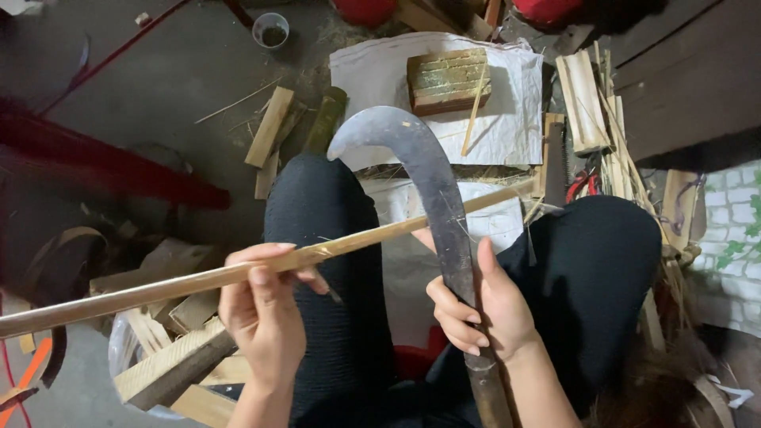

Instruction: Shaving a bamboo strip with a curved knife to smooth and thin it for instrument repair or construction.

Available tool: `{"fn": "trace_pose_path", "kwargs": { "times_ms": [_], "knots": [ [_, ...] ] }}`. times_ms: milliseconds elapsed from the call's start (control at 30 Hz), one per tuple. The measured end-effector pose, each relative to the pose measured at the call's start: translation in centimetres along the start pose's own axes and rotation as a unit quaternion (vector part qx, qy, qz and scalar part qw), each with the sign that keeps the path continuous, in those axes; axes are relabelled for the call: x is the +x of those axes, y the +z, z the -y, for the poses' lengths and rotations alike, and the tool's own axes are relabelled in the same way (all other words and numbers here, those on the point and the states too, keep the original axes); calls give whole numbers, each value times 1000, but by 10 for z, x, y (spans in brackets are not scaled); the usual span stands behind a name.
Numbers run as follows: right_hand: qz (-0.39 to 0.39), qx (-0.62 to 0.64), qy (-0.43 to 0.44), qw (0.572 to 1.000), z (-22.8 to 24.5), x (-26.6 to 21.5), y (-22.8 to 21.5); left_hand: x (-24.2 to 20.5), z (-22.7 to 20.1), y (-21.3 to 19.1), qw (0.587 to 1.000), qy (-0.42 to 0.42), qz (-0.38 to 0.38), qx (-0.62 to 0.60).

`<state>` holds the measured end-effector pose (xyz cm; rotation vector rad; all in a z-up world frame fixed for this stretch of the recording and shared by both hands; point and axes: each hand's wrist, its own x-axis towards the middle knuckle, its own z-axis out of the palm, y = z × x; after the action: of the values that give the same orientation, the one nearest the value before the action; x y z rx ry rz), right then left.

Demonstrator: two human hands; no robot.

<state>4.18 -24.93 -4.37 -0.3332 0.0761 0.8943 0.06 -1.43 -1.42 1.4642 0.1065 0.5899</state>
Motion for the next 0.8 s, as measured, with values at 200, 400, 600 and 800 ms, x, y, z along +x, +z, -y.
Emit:
{"fn": "trace_pose_path", "kwargs": {
  "times_ms": [200, 400, 600, 800],
  "knots": [
    [18, -15, -37, 999, 4, -6, 10, 16, -16, -17, 995, 70, -69, 27],
    [-9, -85, -108, 990, 15, -23, 19, 23, -33, -21, 990, 77, -109, 45],
    [-20, -123, -137, 983, 17, -29, 18, 23, -40, -23, 988, 37, -151, 10],
    [-35, -136, -128, 982, 15, -22, 17, 26, -52, -20, 987, -17, -155, -23]
  ]
}}
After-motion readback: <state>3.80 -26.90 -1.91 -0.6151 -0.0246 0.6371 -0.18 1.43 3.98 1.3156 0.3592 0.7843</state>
